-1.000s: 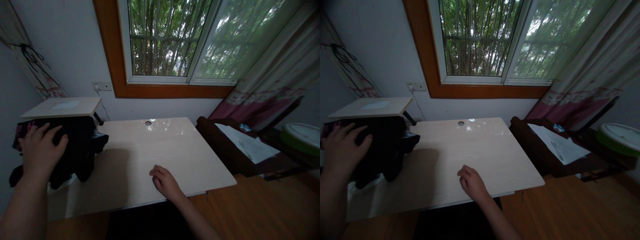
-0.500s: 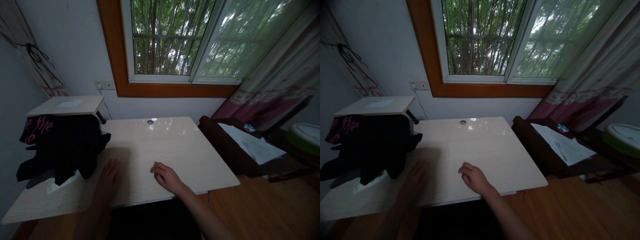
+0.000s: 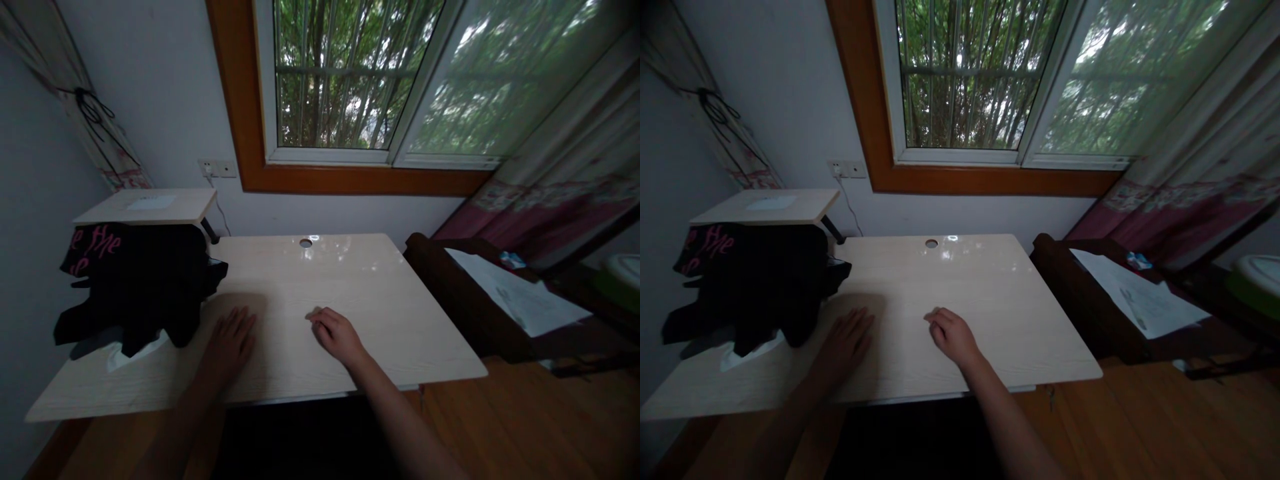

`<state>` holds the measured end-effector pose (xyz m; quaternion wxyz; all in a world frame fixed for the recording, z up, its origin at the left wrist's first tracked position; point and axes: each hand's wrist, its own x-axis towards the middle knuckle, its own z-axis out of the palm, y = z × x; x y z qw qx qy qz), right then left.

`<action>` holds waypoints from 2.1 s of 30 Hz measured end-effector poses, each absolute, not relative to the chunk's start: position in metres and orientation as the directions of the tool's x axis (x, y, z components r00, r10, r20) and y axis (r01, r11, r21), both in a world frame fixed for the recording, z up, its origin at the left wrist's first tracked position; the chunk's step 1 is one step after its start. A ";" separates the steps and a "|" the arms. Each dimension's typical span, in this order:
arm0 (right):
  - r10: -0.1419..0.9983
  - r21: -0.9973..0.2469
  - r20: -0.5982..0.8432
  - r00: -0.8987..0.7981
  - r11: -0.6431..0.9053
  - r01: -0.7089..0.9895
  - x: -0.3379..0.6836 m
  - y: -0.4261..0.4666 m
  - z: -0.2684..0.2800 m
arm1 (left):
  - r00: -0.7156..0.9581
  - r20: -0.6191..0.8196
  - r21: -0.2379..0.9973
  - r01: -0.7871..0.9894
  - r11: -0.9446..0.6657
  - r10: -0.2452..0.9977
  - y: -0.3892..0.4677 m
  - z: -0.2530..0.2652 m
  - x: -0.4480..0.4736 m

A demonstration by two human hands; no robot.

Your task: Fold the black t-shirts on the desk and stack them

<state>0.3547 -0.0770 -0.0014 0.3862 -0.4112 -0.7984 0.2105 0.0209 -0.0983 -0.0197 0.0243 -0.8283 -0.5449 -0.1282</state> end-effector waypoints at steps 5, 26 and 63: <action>0.801 -0.591 0.464 -0.379 0.599 0.541 0.354 -0.076 -0.005 | 0.344 0.229 0.124 0.918 -0.377 0.911 -0.070 -0.018 0.033; 0.789 -0.506 0.404 -0.462 0.614 0.606 0.381 -0.070 0.009 | 0.419 0.183 0.142 0.884 -0.446 0.889 -0.060 -0.009 0.031; 0.666 -0.219 0.268 -0.696 0.746 0.629 0.323 -0.033 -0.008 | 0.588 0.117 0.110 0.793 -0.599 0.801 -0.045 -0.007 0.067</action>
